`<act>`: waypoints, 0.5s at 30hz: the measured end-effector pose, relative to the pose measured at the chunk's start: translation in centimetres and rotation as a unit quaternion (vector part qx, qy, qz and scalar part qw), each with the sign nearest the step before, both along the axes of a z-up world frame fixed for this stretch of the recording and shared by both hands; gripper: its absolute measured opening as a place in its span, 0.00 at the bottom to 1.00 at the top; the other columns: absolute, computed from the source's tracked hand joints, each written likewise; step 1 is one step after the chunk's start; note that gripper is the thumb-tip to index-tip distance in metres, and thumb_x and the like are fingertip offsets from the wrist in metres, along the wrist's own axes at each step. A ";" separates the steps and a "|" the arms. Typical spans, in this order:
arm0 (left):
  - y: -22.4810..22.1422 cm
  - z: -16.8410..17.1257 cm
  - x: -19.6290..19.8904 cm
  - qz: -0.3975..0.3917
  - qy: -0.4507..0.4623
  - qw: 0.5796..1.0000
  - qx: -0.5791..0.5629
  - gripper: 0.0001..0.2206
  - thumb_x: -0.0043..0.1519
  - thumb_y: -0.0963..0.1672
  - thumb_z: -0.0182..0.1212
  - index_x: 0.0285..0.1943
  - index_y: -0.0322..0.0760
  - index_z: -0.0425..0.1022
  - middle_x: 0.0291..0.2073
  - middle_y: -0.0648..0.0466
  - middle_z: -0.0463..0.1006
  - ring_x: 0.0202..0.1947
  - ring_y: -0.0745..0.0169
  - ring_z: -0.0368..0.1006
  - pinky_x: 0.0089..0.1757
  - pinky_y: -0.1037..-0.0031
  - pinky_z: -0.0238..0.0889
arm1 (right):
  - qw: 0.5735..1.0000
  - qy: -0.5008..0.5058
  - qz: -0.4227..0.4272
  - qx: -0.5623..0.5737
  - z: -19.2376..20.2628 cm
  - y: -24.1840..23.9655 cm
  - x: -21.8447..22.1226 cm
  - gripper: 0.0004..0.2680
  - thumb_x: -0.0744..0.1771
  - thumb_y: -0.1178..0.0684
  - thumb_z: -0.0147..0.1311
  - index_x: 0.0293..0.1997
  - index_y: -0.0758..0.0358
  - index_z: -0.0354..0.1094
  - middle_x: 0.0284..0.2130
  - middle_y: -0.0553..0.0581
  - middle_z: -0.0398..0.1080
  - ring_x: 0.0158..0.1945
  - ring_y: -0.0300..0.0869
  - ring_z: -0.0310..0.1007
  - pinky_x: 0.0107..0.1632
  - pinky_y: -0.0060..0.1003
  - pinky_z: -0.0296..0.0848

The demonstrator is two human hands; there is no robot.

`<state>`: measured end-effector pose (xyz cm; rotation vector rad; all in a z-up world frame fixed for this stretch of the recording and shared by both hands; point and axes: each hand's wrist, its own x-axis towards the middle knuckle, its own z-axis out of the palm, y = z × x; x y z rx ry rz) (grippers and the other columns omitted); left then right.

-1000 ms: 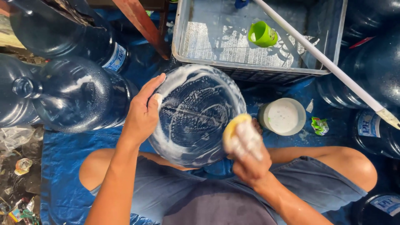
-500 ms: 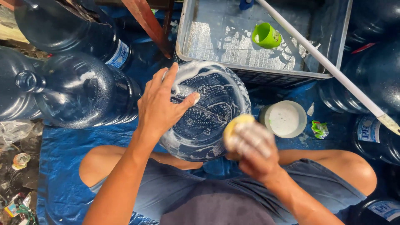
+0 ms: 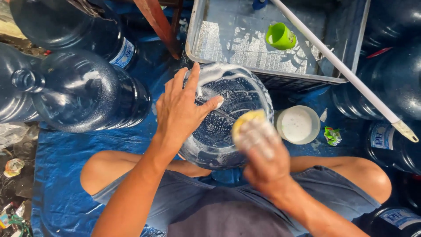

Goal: Scrubbing the exterior of a large plastic water jug with a sponge and soapy water, then rinsing it with water from a cup.

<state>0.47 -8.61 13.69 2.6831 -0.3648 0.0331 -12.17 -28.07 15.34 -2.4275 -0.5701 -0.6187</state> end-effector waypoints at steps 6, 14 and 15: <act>0.5 0.3 -0.3 -0.051 0.012 0.998 -0.029 0.42 0.53 0.62 0.66 0.74 0.43 0.65 0.67 0.40 0.67 0.63 0.41 0.66 0.52 0.54 0.64 | 0.986 0.044 0.156 0.029 -1.3 -2.2 -1.0 0.11 0.61 0.61 0.58 0.47 0.67 0.75 0.57 0.64 0.71 0.62 0.55 0.72 0.68 0.53 0.68; 2.1 0.6 0.7 -0.066 0.023 0.997 -0.028 0.41 0.52 0.62 0.66 0.73 0.45 0.66 0.67 0.43 0.68 0.60 0.42 0.67 0.52 0.57 0.64 | 0.997 -0.009 0.076 0.017 -2.5 -2.0 -2.8 0.13 0.63 0.62 0.53 0.52 0.69 0.73 0.58 0.65 0.70 0.64 0.57 0.69 0.69 0.54 0.69; 2.5 0.6 0.8 -0.079 0.032 0.996 -0.027 0.41 0.52 0.61 0.67 0.73 0.46 0.66 0.67 0.45 0.67 0.60 0.43 0.67 0.52 0.59 0.64 | 0.992 -0.013 0.128 -0.005 -2.9 -1.9 -3.8 0.13 0.64 0.59 0.55 0.53 0.69 0.73 0.58 0.64 0.69 0.62 0.55 0.71 0.67 0.53 0.70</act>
